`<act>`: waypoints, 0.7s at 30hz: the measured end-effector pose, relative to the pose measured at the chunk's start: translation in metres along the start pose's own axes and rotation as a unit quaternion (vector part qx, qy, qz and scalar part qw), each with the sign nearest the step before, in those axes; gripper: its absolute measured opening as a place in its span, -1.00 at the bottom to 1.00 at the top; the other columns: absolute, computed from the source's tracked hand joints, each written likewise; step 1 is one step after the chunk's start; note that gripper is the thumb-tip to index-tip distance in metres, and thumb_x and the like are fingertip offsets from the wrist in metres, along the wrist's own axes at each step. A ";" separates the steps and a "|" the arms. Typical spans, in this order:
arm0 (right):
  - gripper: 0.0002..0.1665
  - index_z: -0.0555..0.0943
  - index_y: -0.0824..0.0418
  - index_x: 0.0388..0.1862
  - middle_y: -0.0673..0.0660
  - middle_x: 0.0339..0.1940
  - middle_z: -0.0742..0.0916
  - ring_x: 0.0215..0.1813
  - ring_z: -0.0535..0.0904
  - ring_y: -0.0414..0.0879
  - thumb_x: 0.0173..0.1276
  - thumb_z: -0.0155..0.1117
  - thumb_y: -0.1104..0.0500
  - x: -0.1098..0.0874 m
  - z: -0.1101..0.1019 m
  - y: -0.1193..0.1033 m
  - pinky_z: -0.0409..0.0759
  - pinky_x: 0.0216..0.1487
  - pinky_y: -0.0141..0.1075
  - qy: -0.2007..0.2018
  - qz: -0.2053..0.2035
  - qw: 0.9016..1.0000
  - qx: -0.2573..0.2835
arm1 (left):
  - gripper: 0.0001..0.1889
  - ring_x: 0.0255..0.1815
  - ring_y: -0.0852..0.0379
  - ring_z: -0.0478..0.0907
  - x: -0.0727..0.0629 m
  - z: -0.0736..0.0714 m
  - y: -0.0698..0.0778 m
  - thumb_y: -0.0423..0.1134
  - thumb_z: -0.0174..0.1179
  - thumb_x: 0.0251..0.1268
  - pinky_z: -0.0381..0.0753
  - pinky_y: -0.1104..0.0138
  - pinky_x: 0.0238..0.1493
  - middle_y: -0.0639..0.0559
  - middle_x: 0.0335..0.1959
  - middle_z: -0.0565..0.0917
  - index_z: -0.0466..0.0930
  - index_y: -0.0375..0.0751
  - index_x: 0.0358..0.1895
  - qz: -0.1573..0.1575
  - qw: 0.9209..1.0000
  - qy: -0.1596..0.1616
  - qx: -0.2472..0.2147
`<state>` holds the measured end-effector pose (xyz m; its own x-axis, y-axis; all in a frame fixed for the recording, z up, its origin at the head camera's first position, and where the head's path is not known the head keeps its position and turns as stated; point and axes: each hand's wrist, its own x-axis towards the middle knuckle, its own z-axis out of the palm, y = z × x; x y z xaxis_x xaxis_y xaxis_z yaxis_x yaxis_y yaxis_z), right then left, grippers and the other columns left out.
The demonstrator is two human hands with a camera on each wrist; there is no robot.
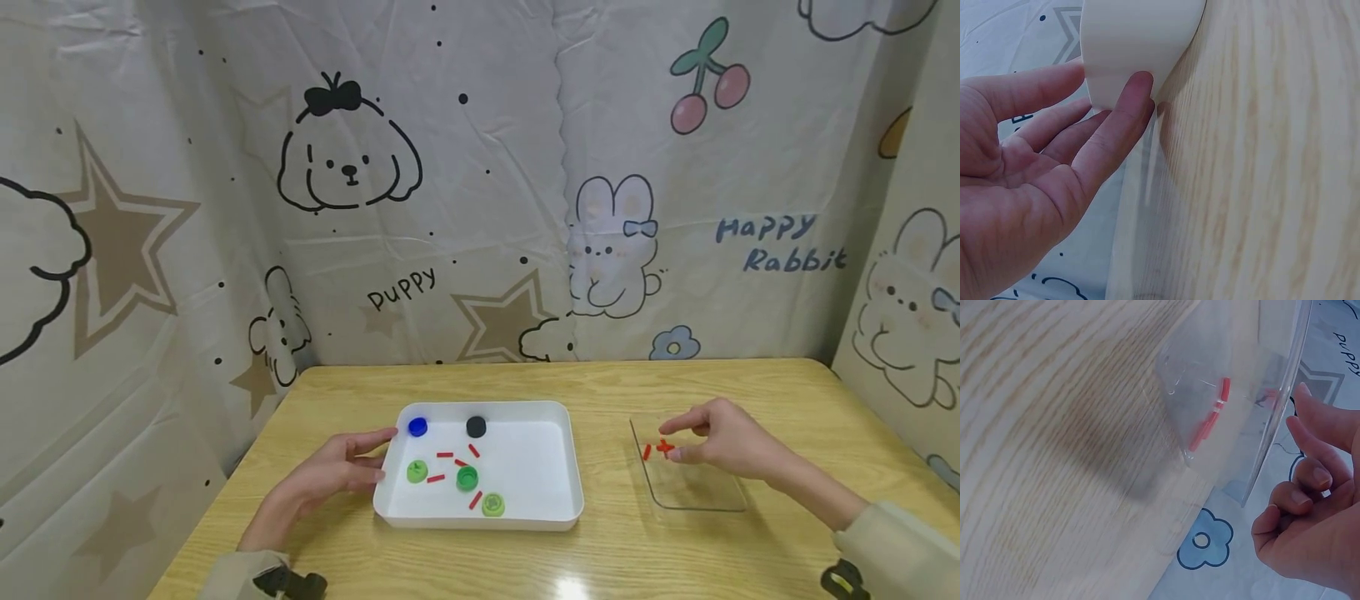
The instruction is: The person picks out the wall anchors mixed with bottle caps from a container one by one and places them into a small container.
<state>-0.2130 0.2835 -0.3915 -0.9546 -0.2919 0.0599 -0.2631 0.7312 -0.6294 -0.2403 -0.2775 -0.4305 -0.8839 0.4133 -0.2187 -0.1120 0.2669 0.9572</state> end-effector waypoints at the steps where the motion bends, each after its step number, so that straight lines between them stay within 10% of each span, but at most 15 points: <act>1: -0.56 0.81 0.34 0.05 0.02 -0.41 0.51 -0.31 0.29 -0.06 0.19 0.65 0.22 0.000 0.000 0.000 0.22 -0.35 -0.27 0.001 0.000 1.000 -0.003 | -0.21 0.54 -0.37 0.25 0.000 0.000 0.000 -0.52 0.30 0.36 0.65 0.05 0.23 -0.43 0.61 0.19 0.17 -0.46 0.62 -0.001 1.000 0.000 -0.001; 21: -0.83 0.86 0.14 -0.19 -0.07 -0.56 0.39 -0.49 0.27 -0.18 0.23 0.63 0.22 0.020 0.017 -0.063 0.23 -0.44 -0.33 -0.001 -0.084 0.996 -0.013 | -0.21 0.53 -0.39 0.25 0.001 -0.001 -0.001 -0.53 0.26 0.38 0.66 0.04 0.21 -0.46 0.60 0.18 0.12 -0.50 0.62 0.016 1.000 -0.019 -0.014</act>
<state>-0.2131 0.2211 -0.3632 -0.8963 -0.4133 0.1609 -0.4230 0.6877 -0.5901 -0.2415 -0.2780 -0.4317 -0.8693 0.4548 -0.1936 -0.0958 0.2291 0.9687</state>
